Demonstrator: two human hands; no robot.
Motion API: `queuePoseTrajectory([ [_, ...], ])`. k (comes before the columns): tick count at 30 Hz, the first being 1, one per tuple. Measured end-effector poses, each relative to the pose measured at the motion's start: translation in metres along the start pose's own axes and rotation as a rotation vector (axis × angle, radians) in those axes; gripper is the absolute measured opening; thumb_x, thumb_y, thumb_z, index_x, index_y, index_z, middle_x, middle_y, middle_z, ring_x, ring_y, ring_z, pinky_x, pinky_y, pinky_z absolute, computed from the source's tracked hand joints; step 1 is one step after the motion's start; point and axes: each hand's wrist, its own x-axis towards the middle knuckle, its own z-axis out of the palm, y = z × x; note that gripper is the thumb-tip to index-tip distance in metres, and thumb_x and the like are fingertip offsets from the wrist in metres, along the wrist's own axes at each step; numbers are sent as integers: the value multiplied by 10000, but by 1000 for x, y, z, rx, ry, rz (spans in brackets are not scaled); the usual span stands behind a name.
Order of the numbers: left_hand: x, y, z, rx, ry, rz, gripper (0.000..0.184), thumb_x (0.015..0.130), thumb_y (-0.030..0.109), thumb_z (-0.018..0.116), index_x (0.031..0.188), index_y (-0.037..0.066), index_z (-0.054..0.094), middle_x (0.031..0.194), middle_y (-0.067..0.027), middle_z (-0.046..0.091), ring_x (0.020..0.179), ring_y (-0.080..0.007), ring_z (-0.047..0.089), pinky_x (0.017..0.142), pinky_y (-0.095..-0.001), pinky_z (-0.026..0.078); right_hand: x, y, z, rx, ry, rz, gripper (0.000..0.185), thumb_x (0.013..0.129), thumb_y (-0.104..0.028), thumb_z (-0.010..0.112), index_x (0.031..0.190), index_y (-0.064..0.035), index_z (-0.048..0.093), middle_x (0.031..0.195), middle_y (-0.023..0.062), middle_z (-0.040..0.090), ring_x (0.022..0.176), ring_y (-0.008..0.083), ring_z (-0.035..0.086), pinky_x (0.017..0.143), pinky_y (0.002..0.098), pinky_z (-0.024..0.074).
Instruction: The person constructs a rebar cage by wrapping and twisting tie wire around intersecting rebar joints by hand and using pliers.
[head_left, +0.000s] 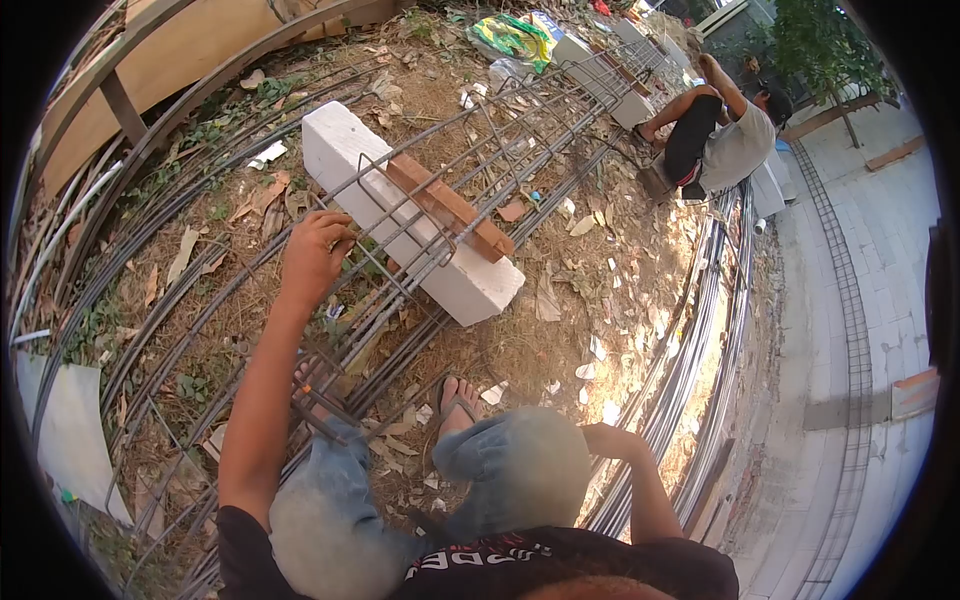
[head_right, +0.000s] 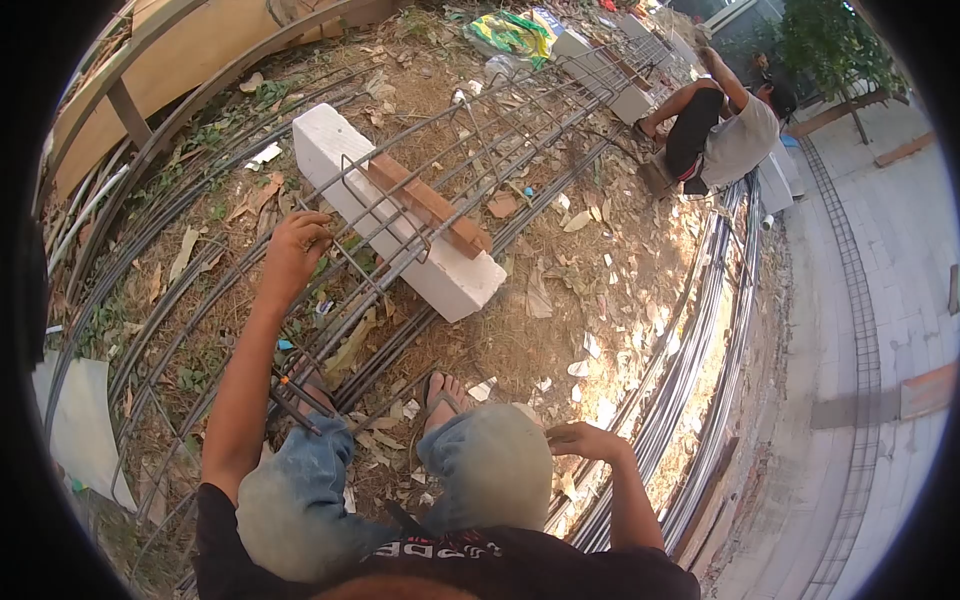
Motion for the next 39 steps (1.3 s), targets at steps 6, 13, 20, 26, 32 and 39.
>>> queuePoseTrajectory([
  [6, -3, 17, -4, 147, -7, -93, 101, 820, 44, 793, 912, 75, 819, 986, -79, 693, 1028, -292, 626, 900, -432, 512, 24, -134, -61, 105, 373, -569, 737, 952, -450, 730, 1518, -35, 503, 1481, 146, 593, 1390, 288, 549, 1161, 446, 425],
  [13, -9, 12, 8, 34, 44, -191, 126, 830, 69, 783, 949, 41, 808, 936, -118, 714, 945, -313, 656, 852, -419, 520, 145, -366, -5, -798, 571, -644, 408, 960, -398, 653, 1071, -15, 735, 1130, 238, 731, 1058, 411, 708, 897, 514, 561],
  [20, -11, 3, 19, -110, 86, -276, 155, 863, 45, 747, 1003, -4, 791, 906, -153, 775, 763, -264, 735, 721, -368, 564, 166, -400, 8, -858, 573, -655, 285, 958, -286, 639, 1064, -40, 736, 1040, 232, 740, 992, 420, 707, 854, 538, 555],
  [26, -9, 10, 4, -307, 73, -556, 236, 819, 104, 800, 1025, -8, 776, 879, -153, 785, 786, -217, 759, 739, -356, 588, 212, -369, 5, -695, 409, -677, 330, 1016, -282, 610, 1044, 20, 738, 827, 187, 740, 766, 308, 726, 737, 451, 561],
  [32, -12, 5, 7, -331, 39, -577, 181, 817, 146, 804, 940, 15, 824, 853, -147, 788, 752, -216, 749, 735, -349, 585, 202, -379, -3, -382, 150, -536, 410, 939, -412, 696, 1010, -19, 789, 817, 174, 748, 825, 333, 734, 834, 434, 558],
  [39, -10, 6, 4, -356, 26, -588, 184, 827, 160, 800, 954, 30, 832, 848, -145, 790, 741, -200, 741, 724, -345, 580, 199, -374, -6, -772, 18, -607, 291, 927, -265, 771, 946, 25, 747, 806, 121, 733, 781, 181, 682, 750, 383, 519],
])
